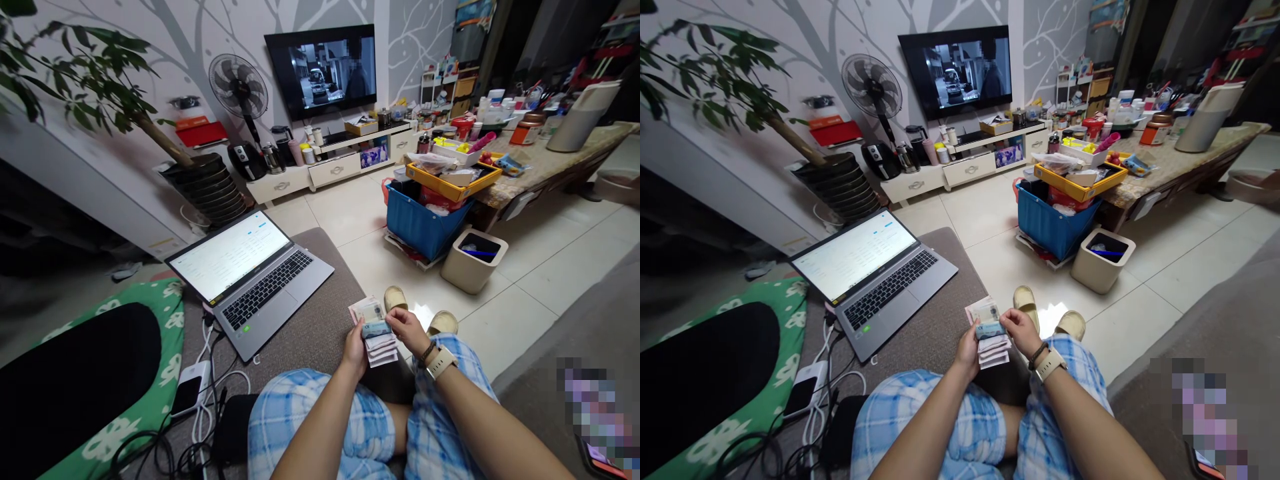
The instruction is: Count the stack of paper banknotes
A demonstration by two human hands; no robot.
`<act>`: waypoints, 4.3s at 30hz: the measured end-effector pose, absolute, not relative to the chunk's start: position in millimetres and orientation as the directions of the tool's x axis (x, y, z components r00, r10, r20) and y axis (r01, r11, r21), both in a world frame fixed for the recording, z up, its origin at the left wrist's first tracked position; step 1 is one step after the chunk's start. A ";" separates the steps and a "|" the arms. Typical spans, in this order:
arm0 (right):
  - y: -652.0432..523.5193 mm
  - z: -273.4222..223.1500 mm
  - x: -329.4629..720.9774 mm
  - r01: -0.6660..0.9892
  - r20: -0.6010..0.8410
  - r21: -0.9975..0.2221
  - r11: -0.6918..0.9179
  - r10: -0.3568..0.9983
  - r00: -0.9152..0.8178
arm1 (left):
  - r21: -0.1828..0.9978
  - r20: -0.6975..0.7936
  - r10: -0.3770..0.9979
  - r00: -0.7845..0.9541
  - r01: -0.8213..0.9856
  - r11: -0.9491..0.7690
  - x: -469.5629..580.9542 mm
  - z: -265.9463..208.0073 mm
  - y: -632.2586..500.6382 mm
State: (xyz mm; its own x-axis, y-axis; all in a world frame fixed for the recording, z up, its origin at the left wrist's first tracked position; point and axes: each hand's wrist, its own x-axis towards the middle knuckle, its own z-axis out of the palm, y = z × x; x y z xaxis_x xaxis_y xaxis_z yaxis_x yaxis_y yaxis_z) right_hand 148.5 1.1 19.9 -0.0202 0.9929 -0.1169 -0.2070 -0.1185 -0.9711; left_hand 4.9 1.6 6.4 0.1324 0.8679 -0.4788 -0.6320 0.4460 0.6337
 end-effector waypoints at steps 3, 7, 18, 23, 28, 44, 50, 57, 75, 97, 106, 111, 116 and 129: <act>1.6 17.1 148.3 -0.213 -0.117 -0.969 -0.128 0.991 -0.062 | 0.632 -0.473 0.870 0.140 -0.634 0.445 4.9 7.6 1.1; 3.0 13.2 148.0 -0.201 -0.097 -0.974 -0.101 0.995 -0.028 | 0.643 -0.478 0.870 0.123 -0.626 0.441 4.7 8.6 0.6; 3.6 7.2 149.4 -0.090 -0.117 -0.990 -0.107 0.986 0.119 | 0.695 -0.459 0.877 0.142 -0.557 0.454 1.6 6.5 -1.1; 4.3 9.5 149.1 -0.071 -0.078 -0.995 -0.071 0.991 0.105 | 0.689 -0.467 0.874 0.131 -0.566 0.453 2.4 5.0 -0.1; 3.3 14.9 149.1 -0.115 -0.078 -0.991 -0.070 0.995 0.066 | 0.658 -0.476 0.871 0.118 -0.610 0.442 2.8 3.6 1.8; 0.9 19.9 148.4 -0.196 -0.110 -0.975 -0.108 0.994 -0.001 | 0.627 -0.505 0.857 0.101 -0.640 0.444 4.2 7.8 1.9; 1.8 19.0 148.1 -0.186 -0.107 -0.977 -0.106 0.994 -0.002 | 0.627 -0.507 0.856 0.103 -0.638 0.448 3.7 5.3 2.5; 1.2 20.0 148.5 -0.193 -0.110 -0.975 -0.108 0.994 -0.004 | 0.631 -0.503 0.857 0.110 -0.630 0.452 3.5 1.9 3.0; 1.6 15.5 148.0 -0.210 -0.130 -0.970 -0.125 0.991 0.010 | 0.635 -0.506 0.858 0.087 -0.636 0.439 4.1 5.7 1.8; 3.2 14.0 148.1 -0.215 -0.127 -0.969 -0.122 0.992 0.008 | 0.637 -0.492 0.866 0.094 -0.639 0.431 3.7 3.6 2.2; 1.2 18.5 148.1 -0.224 -0.111 -0.968 -0.108 0.994 0.000 | 0.639 -0.504 0.857 0.106 -0.621 0.453 3.3 8.3 1.8; 1.1 16.2 149.1 -0.223 -0.109 -0.968 -0.113 0.994 -0.030 | 0.636 -0.510 0.848 0.142 -0.602 0.483 3.0 8.7 0.8; 2.7 13.1 148.0 -0.229 -0.120 -0.966 -0.124 0.992 -0.030 | 0.659 -0.485 0.866 0.121 -0.600 0.453 3.4 10.1 0.2; 6.4 -2.3 152.4 -0.037 -0.075 -0.997 -0.070 0.986 0.152 | 0.698 -0.464 0.877 0.123 -0.559 0.447 2.0 9.0 -2.0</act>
State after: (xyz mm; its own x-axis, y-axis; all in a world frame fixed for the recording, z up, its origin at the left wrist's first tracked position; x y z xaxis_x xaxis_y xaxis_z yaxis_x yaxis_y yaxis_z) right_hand 152.4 6.4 -2.3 0.1517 0.9856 -0.0750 -0.0371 -0.0702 -0.9968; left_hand 2.0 -2.0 9.0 0.1229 0.8774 -0.4637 -0.5591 0.4472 0.6982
